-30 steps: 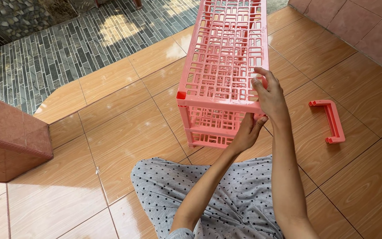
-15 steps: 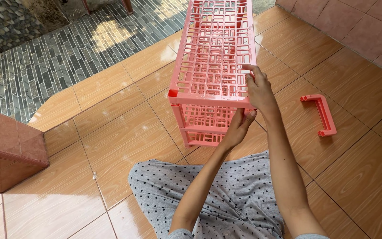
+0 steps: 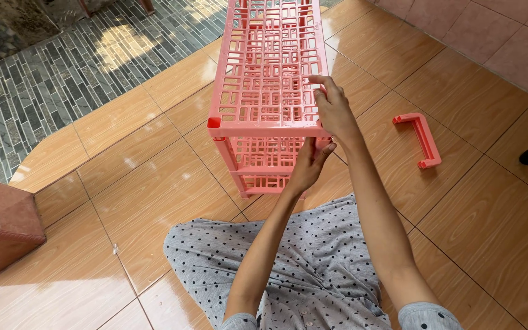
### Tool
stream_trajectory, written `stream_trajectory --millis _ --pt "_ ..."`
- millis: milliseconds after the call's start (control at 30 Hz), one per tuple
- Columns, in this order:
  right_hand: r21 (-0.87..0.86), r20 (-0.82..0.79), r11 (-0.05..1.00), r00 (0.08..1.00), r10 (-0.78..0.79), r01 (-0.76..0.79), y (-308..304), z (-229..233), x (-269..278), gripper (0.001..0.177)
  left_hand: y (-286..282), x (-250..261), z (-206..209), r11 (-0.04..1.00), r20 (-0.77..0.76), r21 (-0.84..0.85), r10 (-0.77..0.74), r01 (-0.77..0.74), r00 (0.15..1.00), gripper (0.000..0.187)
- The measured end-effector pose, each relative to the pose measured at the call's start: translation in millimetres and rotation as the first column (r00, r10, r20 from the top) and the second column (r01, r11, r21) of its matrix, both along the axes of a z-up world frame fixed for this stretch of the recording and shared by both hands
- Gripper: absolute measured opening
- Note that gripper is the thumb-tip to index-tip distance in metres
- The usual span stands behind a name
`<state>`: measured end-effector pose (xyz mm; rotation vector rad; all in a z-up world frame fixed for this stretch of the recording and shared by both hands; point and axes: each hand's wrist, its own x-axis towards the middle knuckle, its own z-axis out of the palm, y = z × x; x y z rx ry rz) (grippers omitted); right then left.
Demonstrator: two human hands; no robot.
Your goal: The person assembles a pink plastic two-tier rack by inserting vertical legs into the bottom shelf, placing the top shelf onto the legs, and attaching side handles. The person sits on the floor and uses both hands to align and secure the components.
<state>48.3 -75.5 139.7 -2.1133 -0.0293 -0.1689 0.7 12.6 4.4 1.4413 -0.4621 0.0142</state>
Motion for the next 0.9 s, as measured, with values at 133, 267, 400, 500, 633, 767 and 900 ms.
stream_trajectory --millis 133,267,400,500,633,767,900 --pt "-0.089 0.017 0.996 0.999 0.031 -0.030 -4.4 -5.2 5.0 0.037 3.5 7.4 -6.0 0.999 -0.072 0.033 -0.028 0.030 0.997 0.063" --pt "-0.062 -0.034 0.998 0.999 0.018 -0.021 -8.9 -8.1 7.5 0.038 0.9 11.7 -15.5 0.992 0.096 -0.117 -0.045 0.057 0.994 0.058" --pt "-0.053 0.044 0.998 0.999 0.016 -0.013 -7.0 -12.9 7.8 0.037 -0.3 12.2 -23.6 0.979 -0.008 -0.188 -0.078 0.075 0.997 0.056" --pt "-0.004 0.043 1.000 0.999 -0.007 0.008 -7.2 -18.2 7.0 0.037 -3.4 11.8 -26.6 0.993 -0.088 -0.120 -0.032 0.021 0.996 0.051" --pt "0.021 0.163 1.000 0.987 0.000 -0.004 -6.0 -23.0 6.2 0.036 -4.7 12.9 -26.9 0.996 -0.101 0.041 0.089 -0.085 0.991 0.043" --pt "0.155 0.015 0.988 1.000 0.005 -0.007 -4.1 -28.2 2.3 0.036 10.4 6.6 -27.4 1.000 -0.003 0.000 0.030 -0.030 1.000 0.056" --pt "-0.076 0.242 0.992 0.964 0.113 -0.097 -8.6 -30.7 6.6 0.035 29.1 9.4 -14.7 0.981 -0.031 -0.179 0.066 -0.071 0.997 0.074"
